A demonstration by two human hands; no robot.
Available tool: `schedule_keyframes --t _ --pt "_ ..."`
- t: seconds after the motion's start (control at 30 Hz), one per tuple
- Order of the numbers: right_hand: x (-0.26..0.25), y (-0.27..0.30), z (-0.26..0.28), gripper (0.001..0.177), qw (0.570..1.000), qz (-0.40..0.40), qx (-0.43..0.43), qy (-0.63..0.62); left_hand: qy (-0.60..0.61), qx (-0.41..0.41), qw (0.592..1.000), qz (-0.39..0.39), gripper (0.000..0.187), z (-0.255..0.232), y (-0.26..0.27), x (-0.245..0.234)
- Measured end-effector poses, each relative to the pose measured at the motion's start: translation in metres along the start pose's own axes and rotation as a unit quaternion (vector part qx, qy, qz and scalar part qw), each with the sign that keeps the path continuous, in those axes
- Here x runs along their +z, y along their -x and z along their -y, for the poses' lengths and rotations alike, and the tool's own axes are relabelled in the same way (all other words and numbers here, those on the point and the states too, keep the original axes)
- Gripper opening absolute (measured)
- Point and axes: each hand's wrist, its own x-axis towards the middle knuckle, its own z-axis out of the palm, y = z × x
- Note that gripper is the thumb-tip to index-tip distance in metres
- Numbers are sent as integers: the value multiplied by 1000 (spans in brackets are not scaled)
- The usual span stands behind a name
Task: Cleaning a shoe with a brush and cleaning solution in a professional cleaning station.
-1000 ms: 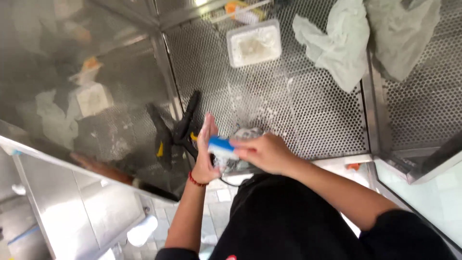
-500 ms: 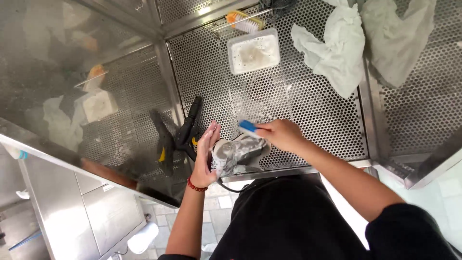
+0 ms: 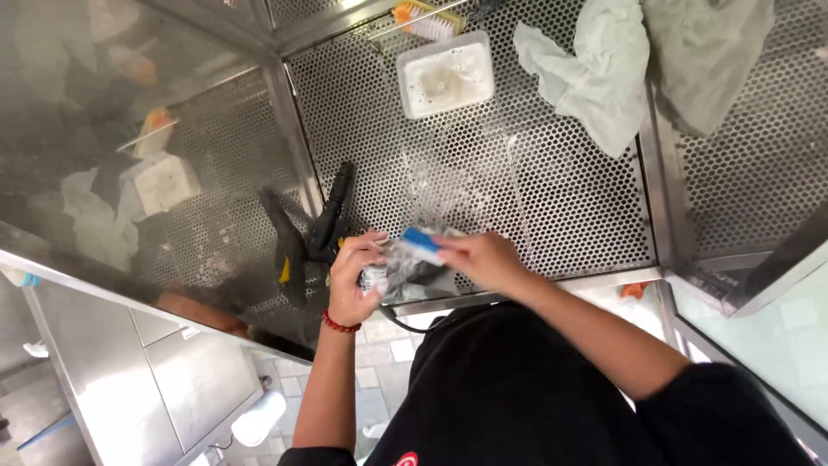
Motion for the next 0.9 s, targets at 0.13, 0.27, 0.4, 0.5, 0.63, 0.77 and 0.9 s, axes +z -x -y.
schedule_keyframes --t 0.13,0.27,0.4,0.5,0.63,0.77,0.9 --pt "-18 -16 -14 38 995 17 91 34 -20 15 999 -27 24 2 2 -3" --pt "-3 -11 -18 39 998 14 51 27 -32 42 999 -13 25 -6 -2 -1" --pt "-10 -20 -59 41 992 33 107 55 -37 51 998 -29 25 6 -4 -1" --pt "-10 -4 -82 44 987 -25 160 13 -12 0 994 -105 23 14 1 0" --pt "-18 14 -64 54 966 -175 170 -90 57 -99 961 -252 15 31 -7 7" --pt "10 38 -77 54 938 -230 233 -113 152 -245 873 -393 11 87 2 26" --pt "35 33 -98 50 898 -246 260 -257 201 -201 869 -405 14 132 32 41"
